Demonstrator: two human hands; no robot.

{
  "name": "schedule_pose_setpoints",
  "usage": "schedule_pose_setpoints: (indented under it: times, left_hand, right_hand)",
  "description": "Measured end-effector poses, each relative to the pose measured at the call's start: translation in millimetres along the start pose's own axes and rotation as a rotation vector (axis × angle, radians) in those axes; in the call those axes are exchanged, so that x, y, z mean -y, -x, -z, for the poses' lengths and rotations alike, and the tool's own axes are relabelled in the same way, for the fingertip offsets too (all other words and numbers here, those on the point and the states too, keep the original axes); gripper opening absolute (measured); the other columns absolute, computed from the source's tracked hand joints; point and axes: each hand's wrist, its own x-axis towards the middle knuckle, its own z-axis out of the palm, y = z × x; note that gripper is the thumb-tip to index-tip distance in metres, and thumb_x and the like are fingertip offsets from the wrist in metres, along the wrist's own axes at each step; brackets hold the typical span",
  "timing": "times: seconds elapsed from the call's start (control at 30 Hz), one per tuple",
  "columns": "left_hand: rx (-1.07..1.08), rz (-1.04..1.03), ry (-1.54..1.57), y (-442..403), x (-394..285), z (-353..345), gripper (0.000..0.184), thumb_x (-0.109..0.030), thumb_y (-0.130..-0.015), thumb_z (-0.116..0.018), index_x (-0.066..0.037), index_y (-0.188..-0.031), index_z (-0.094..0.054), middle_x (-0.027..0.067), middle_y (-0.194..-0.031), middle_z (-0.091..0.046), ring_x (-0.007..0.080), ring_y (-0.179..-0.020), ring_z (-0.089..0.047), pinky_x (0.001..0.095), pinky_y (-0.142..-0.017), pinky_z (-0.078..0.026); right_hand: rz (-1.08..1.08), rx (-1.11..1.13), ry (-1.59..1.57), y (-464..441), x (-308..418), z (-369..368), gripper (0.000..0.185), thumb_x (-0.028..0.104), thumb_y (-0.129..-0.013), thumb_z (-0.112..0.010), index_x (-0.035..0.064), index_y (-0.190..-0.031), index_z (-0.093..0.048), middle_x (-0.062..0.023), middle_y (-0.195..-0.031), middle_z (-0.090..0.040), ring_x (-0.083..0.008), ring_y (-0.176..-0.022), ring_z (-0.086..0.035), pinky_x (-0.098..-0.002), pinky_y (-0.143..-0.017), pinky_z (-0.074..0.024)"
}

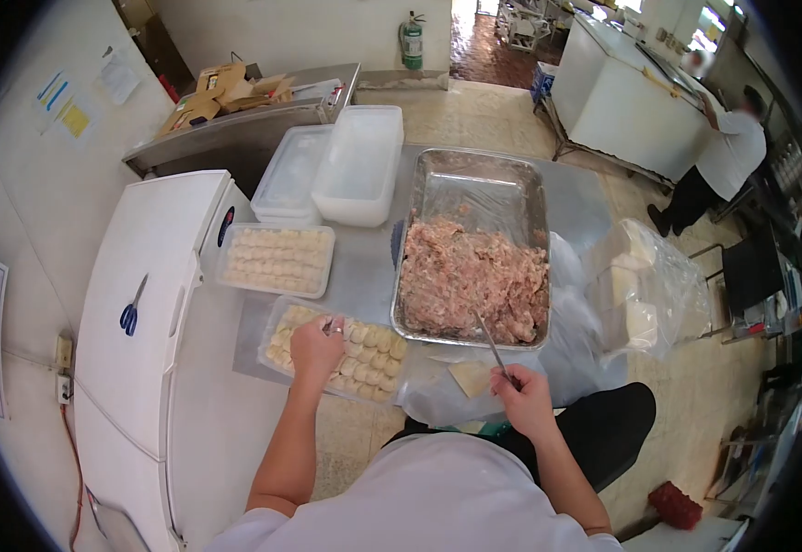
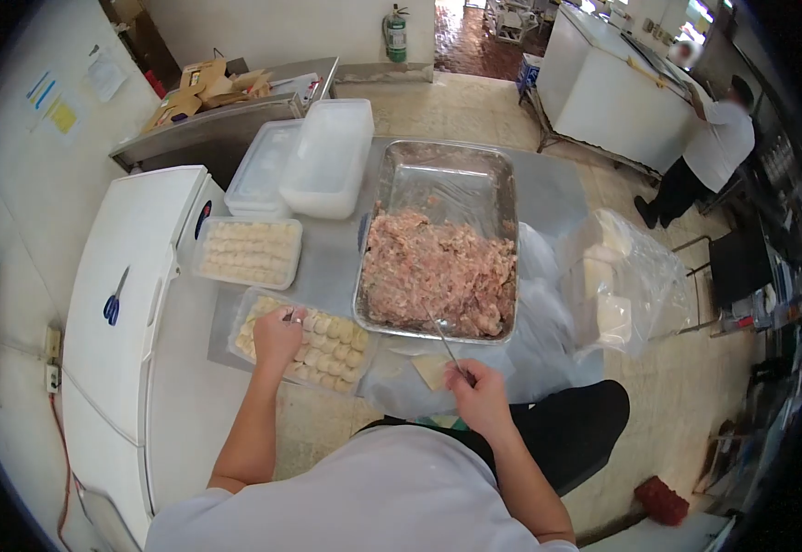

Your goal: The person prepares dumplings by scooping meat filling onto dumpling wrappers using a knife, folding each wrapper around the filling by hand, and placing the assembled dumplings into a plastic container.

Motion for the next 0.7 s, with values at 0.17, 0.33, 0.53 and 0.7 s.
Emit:
schedule_pose_setpoints:
  times: [0.17, 0.33, 0.53, 0.7]
  left_hand:
    - [0.397, -0.252, 0.318, 61.5, -77.1, -16.4, 0.021, -0.019, -0.091, -0.064, -0.004, -0.102, -0.074, 0.0166, -0.084, -0.072, 0.0283, -0.071, -0.068, 0.0394, -0.069, -0.053]
    - [0.542, -0.673, 0.208, 118.6, -94.4, -110.9, 0.029, -0.027, -0.084, -0.077, -0.004, -0.101, -0.072, 0.0171, -0.092, -0.071, 0.0345, -0.086, -0.069, 0.0449, -0.076, -0.054]
    - [0.711, -0.62, -0.135, 107.9, -97.1, -156.9, 0.032, -0.03, -0.082, -0.077, -0.008, -0.106, -0.072, 0.0156, -0.101, -0.071, 0.0364, -0.095, -0.068, 0.0471, -0.082, -0.055]
    - [0.832, -0.49, 0.076, 86.6, -86.6, -166.4, 0.027, -0.031, -0.08, -0.079, -0.011, -0.098, -0.076, 0.0158, -0.092, -0.073, 0.0345, -0.088, -0.07, 0.0444, -0.077, -0.055]
  right_hand:
    - [-0.016, -0.08, -0.017, -1.2, -2.7, 18.9, 0.016, 0.01, -0.095, -0.065, -0.0046, -0.1, -0.07, -0.0009, -0.077, -0.067, -0.0058, -0.069, -0.056, -0.0233, -0.064, -0.0443]
    - [-0.004, -0.139, -0.021, 3.1, -9.9, 27.9, 0.016, 0.009, -0.094, -0.066, -0.0048, -0.101, -0.07, -0.0008, -0.077, -0.067, -0.0058, -0.069, -0.057, -0.0232, -0.064, -0.0446]
    - [-0.022, -0.14, -0.011, 9.8, -26.5, 27.5, 0.017, 0.01, -0.095, -0.067, -0.0058, -0.101, -0.07, -0.001, -0.078, -0.067, -0.0058, -0.069, -0.057, -0.0233, -0.064, -0.0452]
    - [-0.038, -0.148, -0.069, 11.3, -32.7, 27.7, 0.019, 0.01, -0.096, -0.065, -0.0073, -0.101, -0.07, -0.0023, -0.075, -0.067, -0.0075, -0.068, -0.057, -0.0251, -0.063, -0.0458]
